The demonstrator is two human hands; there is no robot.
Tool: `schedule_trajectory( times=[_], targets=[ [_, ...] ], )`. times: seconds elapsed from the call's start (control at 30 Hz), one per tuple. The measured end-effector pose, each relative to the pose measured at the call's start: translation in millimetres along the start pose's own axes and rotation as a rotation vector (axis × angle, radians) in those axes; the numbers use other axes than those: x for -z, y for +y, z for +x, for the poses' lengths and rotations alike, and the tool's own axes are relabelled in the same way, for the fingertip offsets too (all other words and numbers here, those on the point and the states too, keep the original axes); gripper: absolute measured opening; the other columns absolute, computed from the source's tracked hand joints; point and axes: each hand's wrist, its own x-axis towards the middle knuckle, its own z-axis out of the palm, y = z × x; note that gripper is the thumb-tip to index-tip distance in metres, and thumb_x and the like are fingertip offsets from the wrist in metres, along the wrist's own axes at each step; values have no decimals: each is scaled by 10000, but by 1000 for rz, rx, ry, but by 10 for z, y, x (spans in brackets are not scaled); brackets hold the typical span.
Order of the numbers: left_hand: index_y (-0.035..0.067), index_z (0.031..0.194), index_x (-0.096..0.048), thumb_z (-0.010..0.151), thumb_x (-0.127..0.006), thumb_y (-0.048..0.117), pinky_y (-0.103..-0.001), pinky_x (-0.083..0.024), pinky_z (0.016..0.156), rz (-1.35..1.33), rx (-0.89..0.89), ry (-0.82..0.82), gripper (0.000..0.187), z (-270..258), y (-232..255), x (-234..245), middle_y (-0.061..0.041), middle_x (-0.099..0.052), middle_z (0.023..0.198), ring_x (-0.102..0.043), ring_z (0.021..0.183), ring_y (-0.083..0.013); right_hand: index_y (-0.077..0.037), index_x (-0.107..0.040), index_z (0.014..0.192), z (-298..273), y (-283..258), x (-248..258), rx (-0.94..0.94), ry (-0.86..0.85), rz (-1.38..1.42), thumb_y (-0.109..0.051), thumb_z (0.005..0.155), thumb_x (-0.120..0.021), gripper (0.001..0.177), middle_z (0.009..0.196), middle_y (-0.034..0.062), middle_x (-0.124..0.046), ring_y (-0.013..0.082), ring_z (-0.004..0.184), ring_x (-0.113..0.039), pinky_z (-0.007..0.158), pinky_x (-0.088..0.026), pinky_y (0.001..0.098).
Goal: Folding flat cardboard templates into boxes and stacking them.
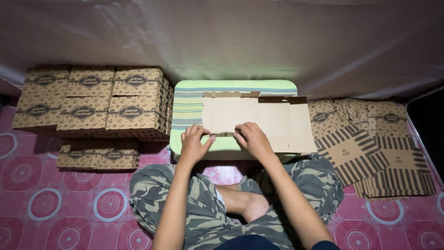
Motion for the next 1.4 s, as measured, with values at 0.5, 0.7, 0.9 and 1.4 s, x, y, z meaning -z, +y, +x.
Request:
schedule_trajectory(
  times=[0.5,0.7,0.9,1.4],
  targets=[
    [198,1048,-607,869,-777,399,-466,-335,1052,-2,212,40,319,156,68,-223,32,-547,1001,-518,1106,-241,-223,-515,1480,263,1,-377,-325,-115,9,-441,847,-802,728,1309,87,-489,347,1225,-446,969,-386,515],
    [185,1108,-621,891,-753,257,-490,-376,1056,64,169,144,264,25,271,-242,-21,-546,1126,-503,1153,-292,-281,-518,1467,107,303,-31,-392,-218,-27,-440,846,-804,703,1383,50,-451,328,1340,-382,1096,-307,568],
    [135,1215,-657,854,-621,24,-486,-396,1092,127,-291,72,379,-129,513,-456,-122,-578,1299,-525,1275,-328,-118,-495,1506,-96,204,591,-265,-425,92,-397,785,-833,843,1600,183,-413,428,1491,-335,1194,-270,645],
    [241,1174,-659,930,-664,420,-506,-308,1071,73,-237,-80,303,149,918,-617,39,-535,1161,-472,1180,-213,-70,-473,1508,-262,366,629,-213,-408,137,-245,740,-809,856,1609,157,-417,373,1514,-339,1248,-270,534]
  ],
)
